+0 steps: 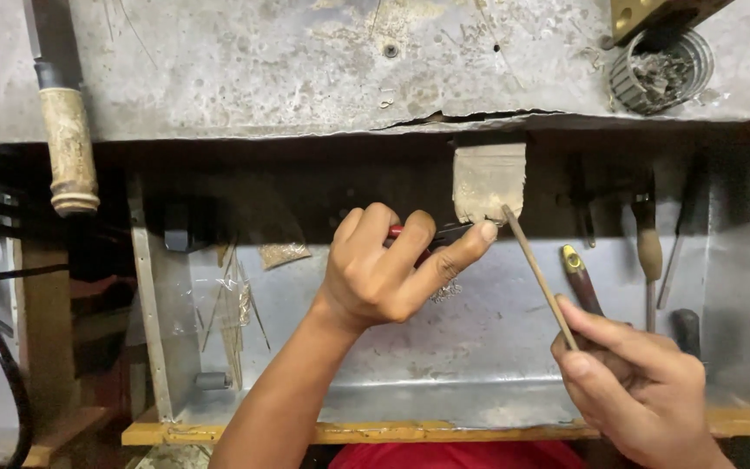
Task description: Filing and smoothing a small metal jewelry component using a hand file and a thin metal rod at a workbench.
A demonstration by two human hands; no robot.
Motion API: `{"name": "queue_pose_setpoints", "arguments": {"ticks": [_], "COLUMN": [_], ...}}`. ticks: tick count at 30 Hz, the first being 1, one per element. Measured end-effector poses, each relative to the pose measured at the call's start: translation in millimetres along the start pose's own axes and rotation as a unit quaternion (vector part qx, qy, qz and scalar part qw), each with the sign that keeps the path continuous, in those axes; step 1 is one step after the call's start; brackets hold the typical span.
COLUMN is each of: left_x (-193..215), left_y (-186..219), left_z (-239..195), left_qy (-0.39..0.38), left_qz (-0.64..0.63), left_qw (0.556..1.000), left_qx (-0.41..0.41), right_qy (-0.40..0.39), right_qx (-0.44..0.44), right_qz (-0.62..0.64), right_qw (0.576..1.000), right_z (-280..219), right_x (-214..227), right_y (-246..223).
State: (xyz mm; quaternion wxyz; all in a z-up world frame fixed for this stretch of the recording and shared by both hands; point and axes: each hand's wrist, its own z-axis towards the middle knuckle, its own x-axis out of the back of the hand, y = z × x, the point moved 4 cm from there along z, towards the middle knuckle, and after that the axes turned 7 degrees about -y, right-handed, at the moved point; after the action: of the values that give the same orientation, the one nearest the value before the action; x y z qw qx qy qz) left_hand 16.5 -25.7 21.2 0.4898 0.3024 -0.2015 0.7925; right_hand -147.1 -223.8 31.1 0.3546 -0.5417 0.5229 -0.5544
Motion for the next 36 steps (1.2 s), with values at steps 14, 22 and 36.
{"name": "queue_pose_setpoints", "arguments": {"ticks": [14,22,36], "left_x": [4,6,-7], "left_y": [1,2,20], "left_z": [3,6,-6], "left_qy": [0.004,-0.007,0.001], "left_qz": [-0.005,-0.004,-0.244], "left_qw": [1.0,1.0,0.96], "left_qx": [0.008,0.008,0.135], "right_qy": [-0.002,0.004,-0.094], "right_qx": [-0.015,0.116,-0.033], "right_qz": [0.167,-0.216,0.44], "right_qw": [0.986,0.969,0.892], "right_z": [0,33,-8], "right_x": [8,-2,-7], "right_y": [21,-19,31]}}
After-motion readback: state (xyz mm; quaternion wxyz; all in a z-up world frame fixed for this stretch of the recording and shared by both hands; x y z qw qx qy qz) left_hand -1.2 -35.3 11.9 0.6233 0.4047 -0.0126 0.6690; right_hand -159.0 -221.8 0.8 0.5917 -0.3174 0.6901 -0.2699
